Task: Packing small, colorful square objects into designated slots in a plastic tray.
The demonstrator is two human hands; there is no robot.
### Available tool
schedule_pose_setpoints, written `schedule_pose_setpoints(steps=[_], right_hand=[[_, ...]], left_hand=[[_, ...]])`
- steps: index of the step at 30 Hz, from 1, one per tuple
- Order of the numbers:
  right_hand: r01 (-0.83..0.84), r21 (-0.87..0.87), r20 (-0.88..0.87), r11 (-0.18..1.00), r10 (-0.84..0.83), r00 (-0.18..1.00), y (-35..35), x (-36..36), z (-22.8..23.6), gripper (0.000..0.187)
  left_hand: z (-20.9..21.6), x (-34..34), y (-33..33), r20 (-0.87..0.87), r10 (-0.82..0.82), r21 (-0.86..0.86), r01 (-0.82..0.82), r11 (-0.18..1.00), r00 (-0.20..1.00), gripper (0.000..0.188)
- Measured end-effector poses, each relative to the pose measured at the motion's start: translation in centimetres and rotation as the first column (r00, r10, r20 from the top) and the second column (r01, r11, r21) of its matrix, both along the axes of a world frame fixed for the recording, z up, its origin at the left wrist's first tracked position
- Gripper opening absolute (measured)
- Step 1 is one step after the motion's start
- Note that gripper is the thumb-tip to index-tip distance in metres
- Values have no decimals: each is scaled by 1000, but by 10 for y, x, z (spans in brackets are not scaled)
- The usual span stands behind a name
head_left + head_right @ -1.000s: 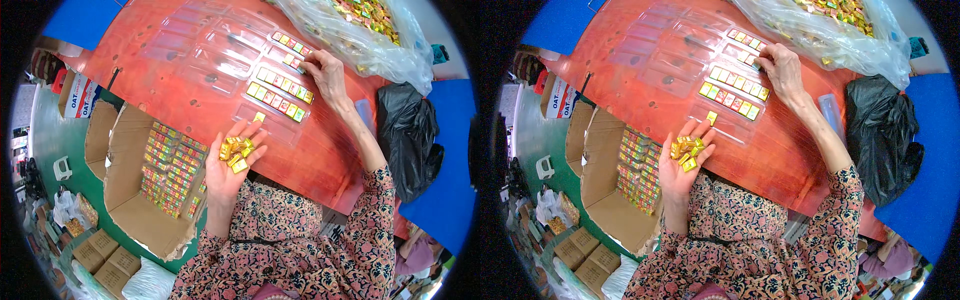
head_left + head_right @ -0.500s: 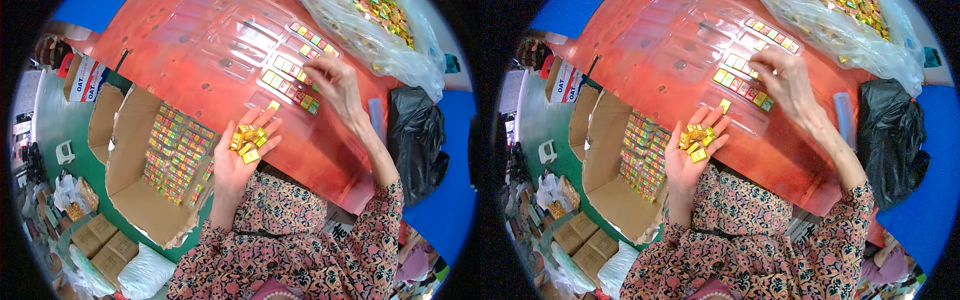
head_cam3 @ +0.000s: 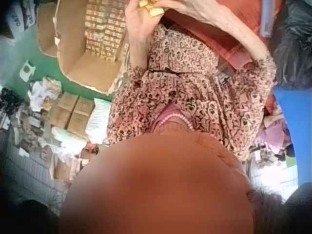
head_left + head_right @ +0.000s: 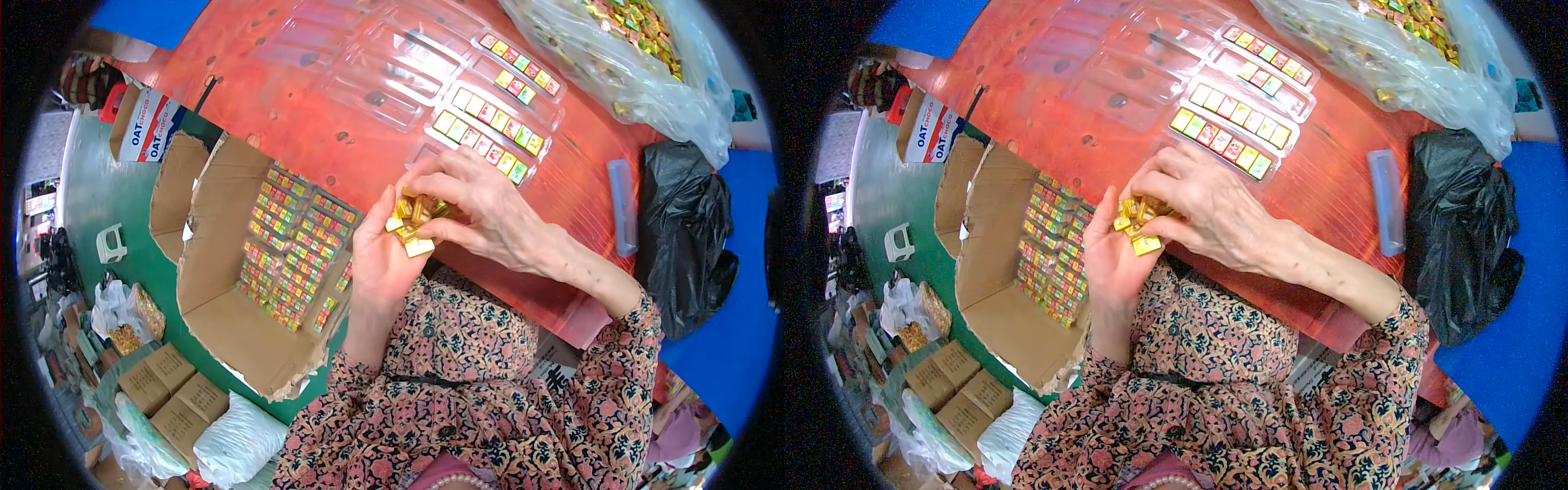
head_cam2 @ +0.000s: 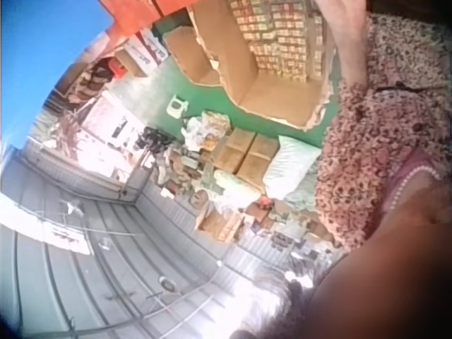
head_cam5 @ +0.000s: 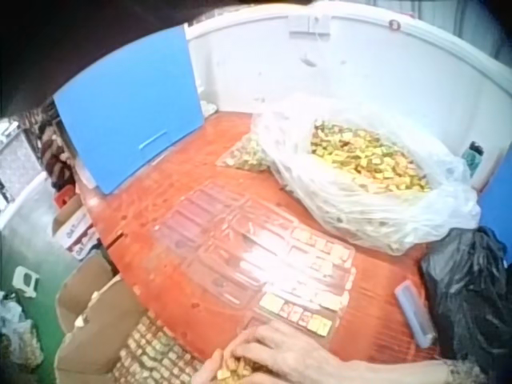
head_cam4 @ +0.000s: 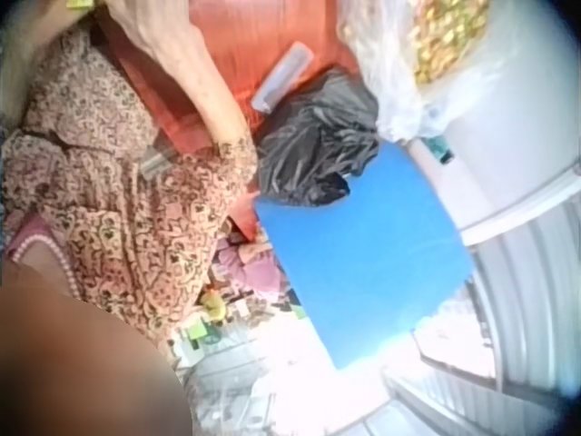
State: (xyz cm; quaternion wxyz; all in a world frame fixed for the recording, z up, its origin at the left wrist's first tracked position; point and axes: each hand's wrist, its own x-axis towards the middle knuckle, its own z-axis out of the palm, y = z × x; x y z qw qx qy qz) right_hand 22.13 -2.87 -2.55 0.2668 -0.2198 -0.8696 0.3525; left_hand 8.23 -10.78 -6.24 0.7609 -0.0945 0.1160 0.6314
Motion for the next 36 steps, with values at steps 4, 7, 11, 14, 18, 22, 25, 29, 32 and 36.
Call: schedule_pose_setpoints(steps=[4, 7, 11, 14, 18, 22, 25, 29, 32, 36], right_hand=[[36, -39, -22, 999, -37, 999, 11, 18, 14, 29], [29, -39, 34, 999, -27, 999, 24, 37, 34, 33], [84, -52, 54, 995, -81, 995, 27, 50, 40, 34], [111, -81, 35, 990, -109, 993, 31, 63, 54, 32], [236, 55, -66, 970, -232, 970, 69, 93, 80, 27], [492, 271, -88, 827, -488, 869, 144, 138, 88, 18], [703, 318, -156, 636, -697, 700, 211, 191, 97, 16], [807, 424, -161, 412, -842, 515, 302, 242, 74, 16], [731, 520, -118, 442, -810, 574, 350, 239, 74, 17], [539, 617, 292, 573, -803, 519, 399, 247, 72, 22]], left_hand=[[16, 13, 20, -82, -77, -11, 76, 997, 994, 49], [24, 27, 40, 28, -153, 131, 148, 980, 988, 50], [31, 40, 48, -16, -90, -110, 88, 990, 996, 33], [37, 48, 50, 11, -121, -76, 121, 990, 993, 27], [59, 52, 63, -137, -237, -134, 220, 966, 962, 23], [71, 49, 66, -95, -198, -237, 171, 956, 976, 23], [79, 56, 74, -118, -223, -252, 188, 949, 968, 22], [79, 55, 68, -139, -236, -248, 197, 948, 962, 24], [80, 52, 74, -126, -229, -256, 191, 948, 965, 24], [79, 55, 96, -122, -213, -265, 175, 948, 969, 24]])
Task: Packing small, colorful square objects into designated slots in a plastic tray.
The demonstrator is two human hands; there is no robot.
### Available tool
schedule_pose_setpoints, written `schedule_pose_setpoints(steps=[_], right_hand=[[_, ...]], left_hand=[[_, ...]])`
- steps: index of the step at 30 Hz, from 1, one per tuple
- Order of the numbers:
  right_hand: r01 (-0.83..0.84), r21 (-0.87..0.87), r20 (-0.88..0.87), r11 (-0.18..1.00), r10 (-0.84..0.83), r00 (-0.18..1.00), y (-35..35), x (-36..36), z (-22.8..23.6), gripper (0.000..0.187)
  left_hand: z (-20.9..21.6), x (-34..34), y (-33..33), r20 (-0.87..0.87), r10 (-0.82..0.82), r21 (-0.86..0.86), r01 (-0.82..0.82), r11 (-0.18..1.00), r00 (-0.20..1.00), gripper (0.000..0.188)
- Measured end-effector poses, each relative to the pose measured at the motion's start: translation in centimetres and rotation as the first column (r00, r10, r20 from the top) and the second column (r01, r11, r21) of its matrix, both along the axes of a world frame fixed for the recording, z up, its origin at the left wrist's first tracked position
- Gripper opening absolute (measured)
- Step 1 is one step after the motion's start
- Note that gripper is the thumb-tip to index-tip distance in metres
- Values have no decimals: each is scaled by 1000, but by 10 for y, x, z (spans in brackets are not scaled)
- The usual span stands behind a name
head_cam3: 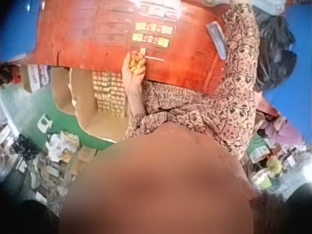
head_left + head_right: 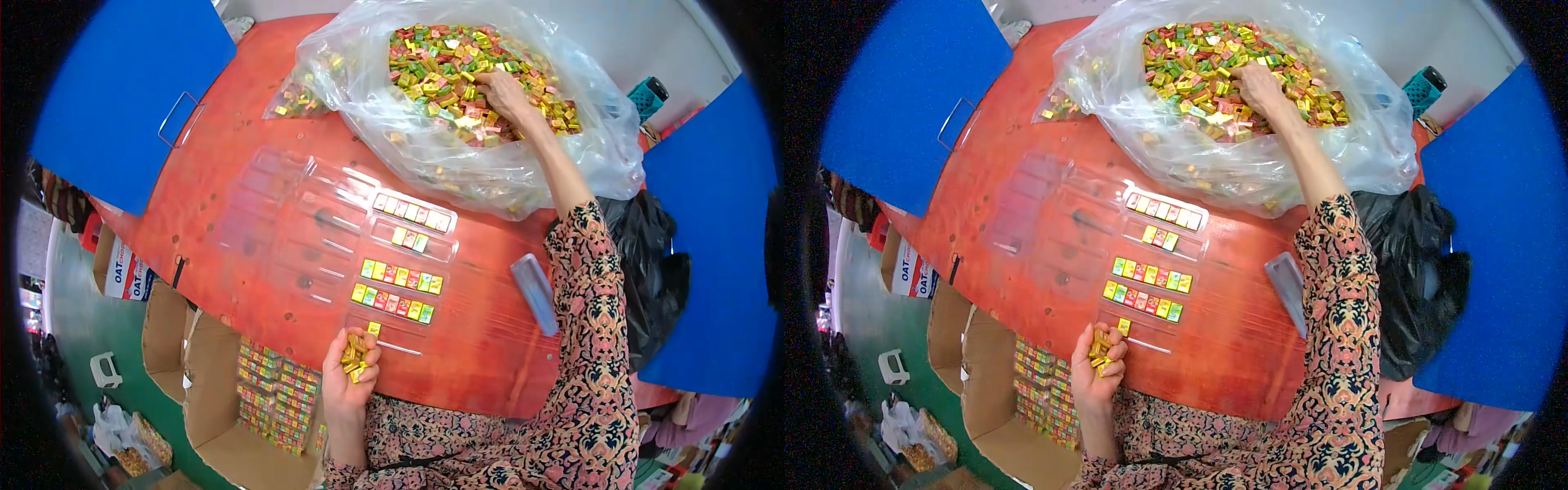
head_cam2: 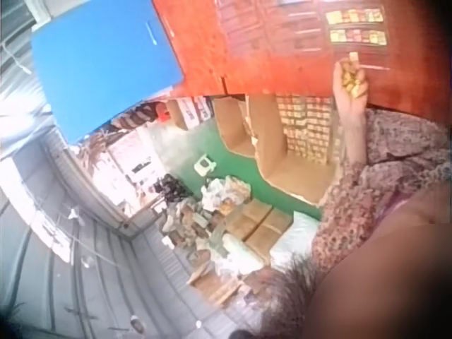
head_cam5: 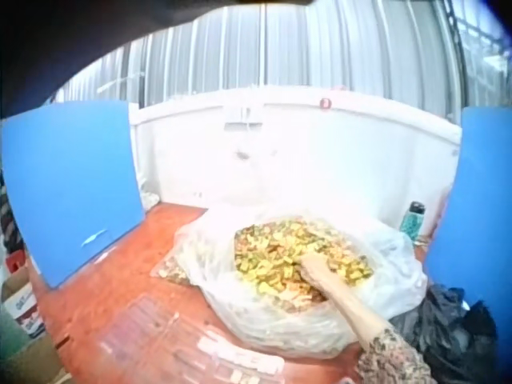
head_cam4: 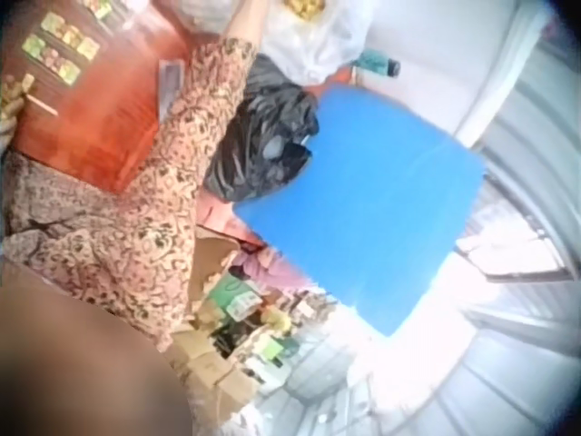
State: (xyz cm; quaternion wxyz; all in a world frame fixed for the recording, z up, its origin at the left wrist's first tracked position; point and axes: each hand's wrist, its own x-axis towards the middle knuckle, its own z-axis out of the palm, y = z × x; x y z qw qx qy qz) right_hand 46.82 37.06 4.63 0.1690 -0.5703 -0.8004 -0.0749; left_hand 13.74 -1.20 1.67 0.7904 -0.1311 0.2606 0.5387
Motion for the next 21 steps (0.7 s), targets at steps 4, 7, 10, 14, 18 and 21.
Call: schedule_pose_setpoints(steps=[4, 7, 10, 14, 18, 21], right_hand=[[-87, -81, 56, 993, 92, 994, 20, 1, 14, 25], [-128, -32, 23, 991, 129, 991, 17, -3, 6, 26], [-35, -132, 16, 991, 38, 999, 19, 0, 5, 21], [83, -34, 97, 996, -80, 992, 18, -6, -3, 18], [141, -178, 8, 974, -142, 990, 11, -14, -21, 17], [37, -47, -206, 998, -45, 978, 10, 2, -33, 22]], left_hand=[[-3, -5, 17, 8, 35, -25, -35, 999, 999, 22], [-5, -9, 20, 19, 28, -52, -27, 998, 999, 21], [-2, -10, 22, 34, 19, -38, -18, 999, 999, 21], [-10, -16, 18, 85, 29, 55, -34, 998, 996, 22], [-17, -20, 6, 66, 62, 22, -64, 998, 996, 21], [-23, -19, 9, 34, 70, -3, -70, 998, 997, 21]])
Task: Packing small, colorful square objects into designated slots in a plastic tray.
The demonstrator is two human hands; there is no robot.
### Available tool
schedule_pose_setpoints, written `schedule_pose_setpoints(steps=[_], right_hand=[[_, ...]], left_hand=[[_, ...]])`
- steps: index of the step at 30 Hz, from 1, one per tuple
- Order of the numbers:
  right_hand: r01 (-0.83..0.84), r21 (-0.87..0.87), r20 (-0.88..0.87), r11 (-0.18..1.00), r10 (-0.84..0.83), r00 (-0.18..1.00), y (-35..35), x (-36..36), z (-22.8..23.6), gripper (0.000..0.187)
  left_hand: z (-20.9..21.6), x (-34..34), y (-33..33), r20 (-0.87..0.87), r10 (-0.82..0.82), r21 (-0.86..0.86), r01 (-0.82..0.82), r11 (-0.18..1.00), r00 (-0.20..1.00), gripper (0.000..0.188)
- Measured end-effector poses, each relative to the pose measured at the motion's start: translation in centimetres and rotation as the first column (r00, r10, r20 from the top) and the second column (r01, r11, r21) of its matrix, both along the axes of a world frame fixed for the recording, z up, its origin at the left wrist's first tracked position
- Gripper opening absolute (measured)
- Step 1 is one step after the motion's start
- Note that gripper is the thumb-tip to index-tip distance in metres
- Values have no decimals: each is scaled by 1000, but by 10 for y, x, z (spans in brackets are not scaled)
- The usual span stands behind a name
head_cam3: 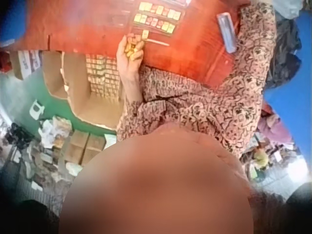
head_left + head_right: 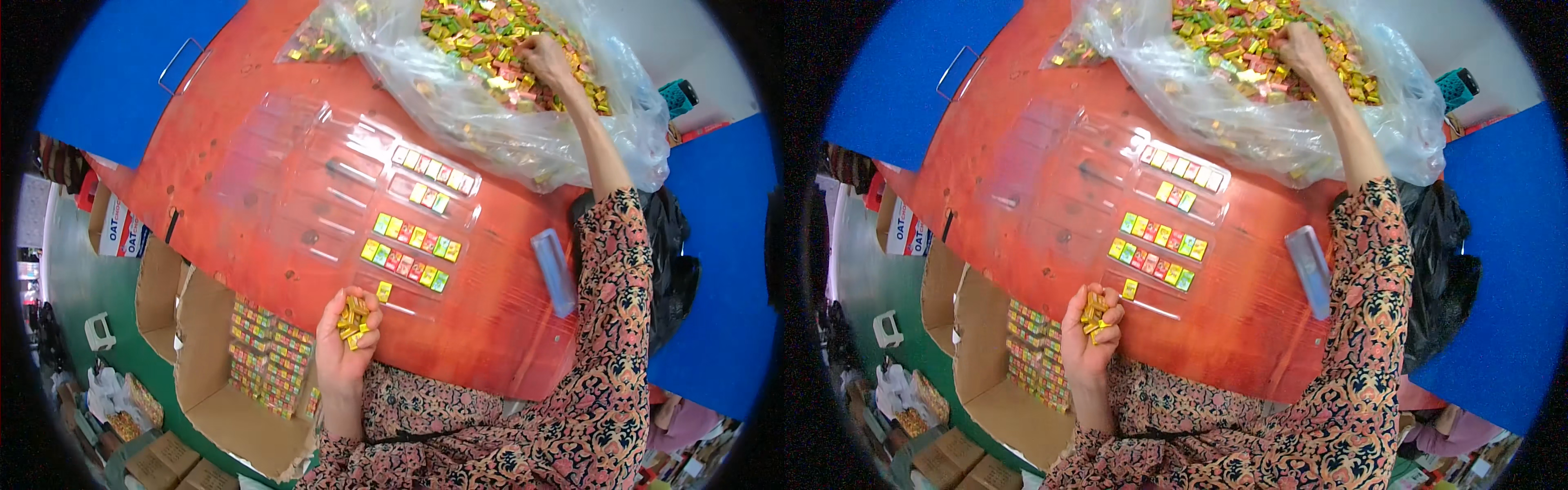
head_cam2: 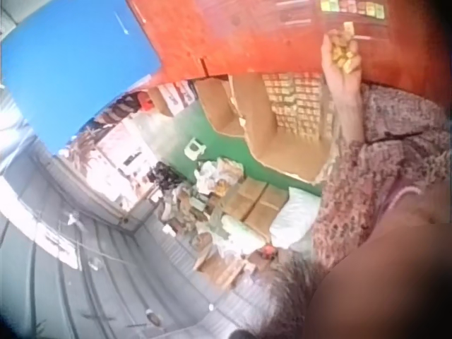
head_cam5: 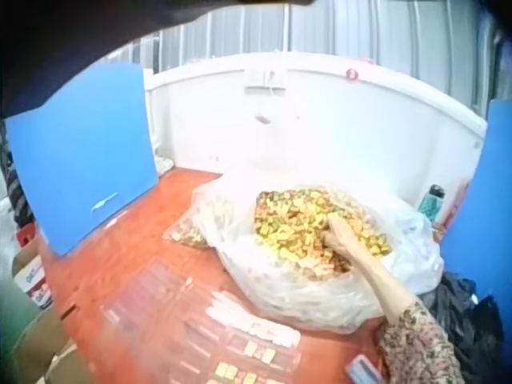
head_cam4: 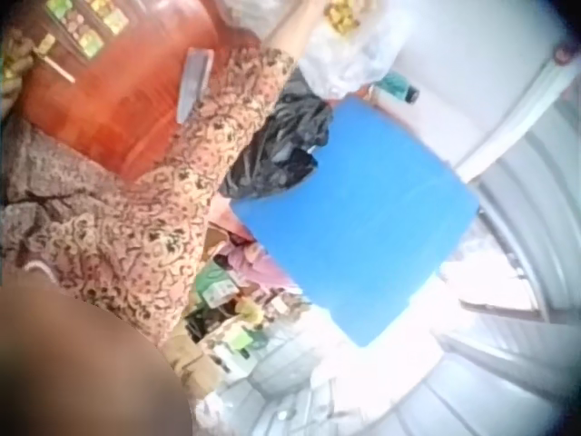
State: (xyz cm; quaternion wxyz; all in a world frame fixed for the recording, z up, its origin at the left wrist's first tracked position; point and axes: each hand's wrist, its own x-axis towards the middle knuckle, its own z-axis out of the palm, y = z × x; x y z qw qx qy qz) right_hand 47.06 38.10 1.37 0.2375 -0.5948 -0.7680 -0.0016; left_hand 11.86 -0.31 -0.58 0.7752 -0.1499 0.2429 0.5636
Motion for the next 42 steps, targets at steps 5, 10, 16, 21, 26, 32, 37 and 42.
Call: schedule_pose_setpoints(steps=[5, 10, 16, 21, 26, 32, 37, 42], right_hand=[[15, 295, -130, 955, 25, 991, -25, -8, 19, 20], [-355, -13, -459, 935, 310, 833, -122, -66, 52, 15], [-640, -293, -101, 710, 643, 759, -211, -107, 27, 8], [-668, -236, 123, 706, 703, 700, -225, -112, -8, 11], [-662, -303, -16, 685, 691, 723, -226, -117, -23, 14], [-567, -330, -407, 755, 429, 807, -222, -103, -23, 15], [-676, -470, -852, 568, -90, 516, -231, -91, -29, 26], [-638, -543, -801, 546, -108, 589, -232, -86, -28, 27]], left_hand=[[-13, -9, -5, 72, 17, 45, -21, 999, 997, 21], [-18, -12, -11, 81, 24, 13, -25, 1000, 996, 21], [-23, -6, -14, 87, -4, 16, 2, 1000, 996, 21], [-24, -3, -16, 78, -21, 39, 18, 999, 997, 21], [-28, -4, -18, 63, -14, 25, 12, 1000, 998, 22], [-29, -2, -16, 41, -36, 43, 34, 999, 999, 22], [-31, 0, -16, 45, -47, 57, 45, 997, 998, 23], [-34, 3, -16, 62, -50, 46, 47, 998, 997, 23]])
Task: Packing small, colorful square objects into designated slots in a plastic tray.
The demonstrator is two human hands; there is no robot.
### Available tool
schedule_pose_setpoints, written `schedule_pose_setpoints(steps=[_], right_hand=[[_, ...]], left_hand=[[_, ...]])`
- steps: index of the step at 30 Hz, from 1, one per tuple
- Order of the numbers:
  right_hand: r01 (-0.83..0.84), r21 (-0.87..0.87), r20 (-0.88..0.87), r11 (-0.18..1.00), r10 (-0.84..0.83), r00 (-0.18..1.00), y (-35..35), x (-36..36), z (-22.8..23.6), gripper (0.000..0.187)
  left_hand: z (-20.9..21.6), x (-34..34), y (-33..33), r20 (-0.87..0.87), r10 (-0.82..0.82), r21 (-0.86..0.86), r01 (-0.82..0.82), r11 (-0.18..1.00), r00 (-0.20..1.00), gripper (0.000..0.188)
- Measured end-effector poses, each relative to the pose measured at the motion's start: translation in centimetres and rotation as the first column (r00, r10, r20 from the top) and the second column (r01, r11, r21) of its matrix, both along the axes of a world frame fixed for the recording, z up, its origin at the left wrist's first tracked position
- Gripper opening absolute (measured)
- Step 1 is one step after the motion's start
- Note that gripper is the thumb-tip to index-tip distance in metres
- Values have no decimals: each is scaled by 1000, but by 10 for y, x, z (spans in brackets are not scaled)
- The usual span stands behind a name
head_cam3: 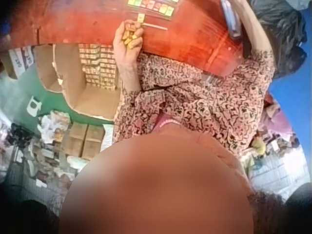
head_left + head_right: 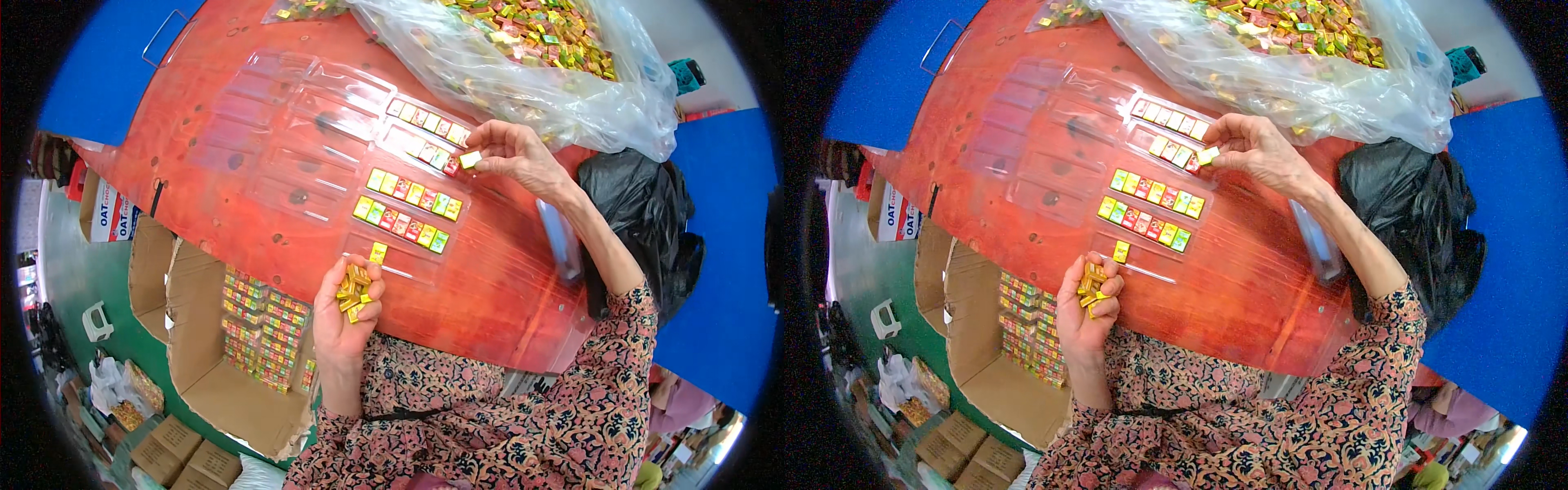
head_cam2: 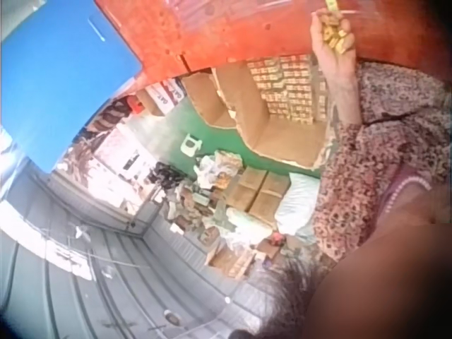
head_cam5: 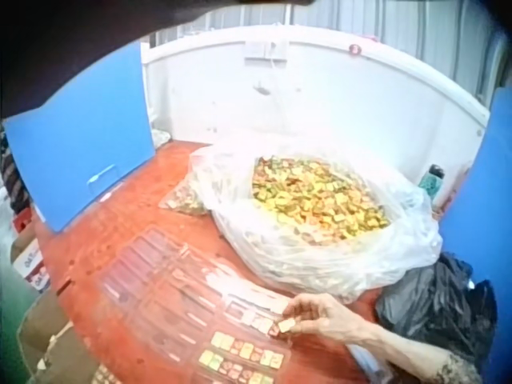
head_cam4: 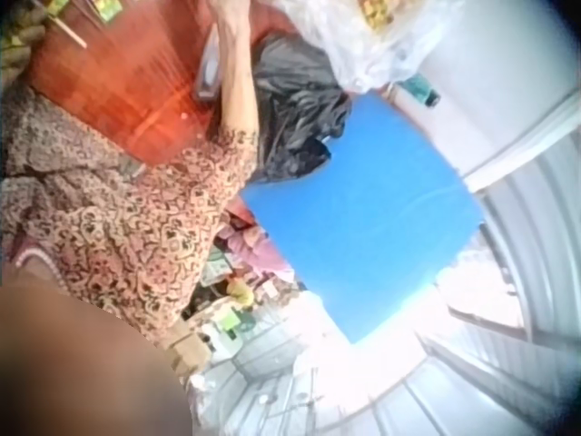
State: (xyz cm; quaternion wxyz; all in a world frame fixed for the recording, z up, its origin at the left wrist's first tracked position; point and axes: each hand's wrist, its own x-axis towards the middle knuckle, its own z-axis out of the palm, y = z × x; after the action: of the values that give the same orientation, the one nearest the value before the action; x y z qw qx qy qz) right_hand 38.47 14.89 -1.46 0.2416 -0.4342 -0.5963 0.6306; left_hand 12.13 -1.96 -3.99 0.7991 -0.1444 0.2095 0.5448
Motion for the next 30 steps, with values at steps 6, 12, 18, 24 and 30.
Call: schedule_pose_setpoints(steps=[6, 12, 18, 24, 30], right_hand=[[-112, 172, 227, 979, 71, 971, -3, 3, -10, 18], [-99, 216, 219, 971, 50, 974, -3, 2, -7, 17], [-33, 126, 144, 992, 14, 990, -2, 2, -10, 13], [33, 183, 131, 983, -58, 990, 0, -9, -13, 14], [48, 370, 178, 928, -122, 976, 15, -49, -4, 15]], left_hand=[[-2, 2, 0, 29, 1, -1, -1, 1000, 1000, 23], [-4, 0, -2, 38, -1, 15, 0, 1000, 999, 24], [-3, -1, -1, -43, 7, 35, -6, 999, 999, 31], [1, 0, 0, -91, -1, 20, 2, 1000, 996, 41], [4, 3, -2, -105, -25, 27, 28, 999, 994, 42]])
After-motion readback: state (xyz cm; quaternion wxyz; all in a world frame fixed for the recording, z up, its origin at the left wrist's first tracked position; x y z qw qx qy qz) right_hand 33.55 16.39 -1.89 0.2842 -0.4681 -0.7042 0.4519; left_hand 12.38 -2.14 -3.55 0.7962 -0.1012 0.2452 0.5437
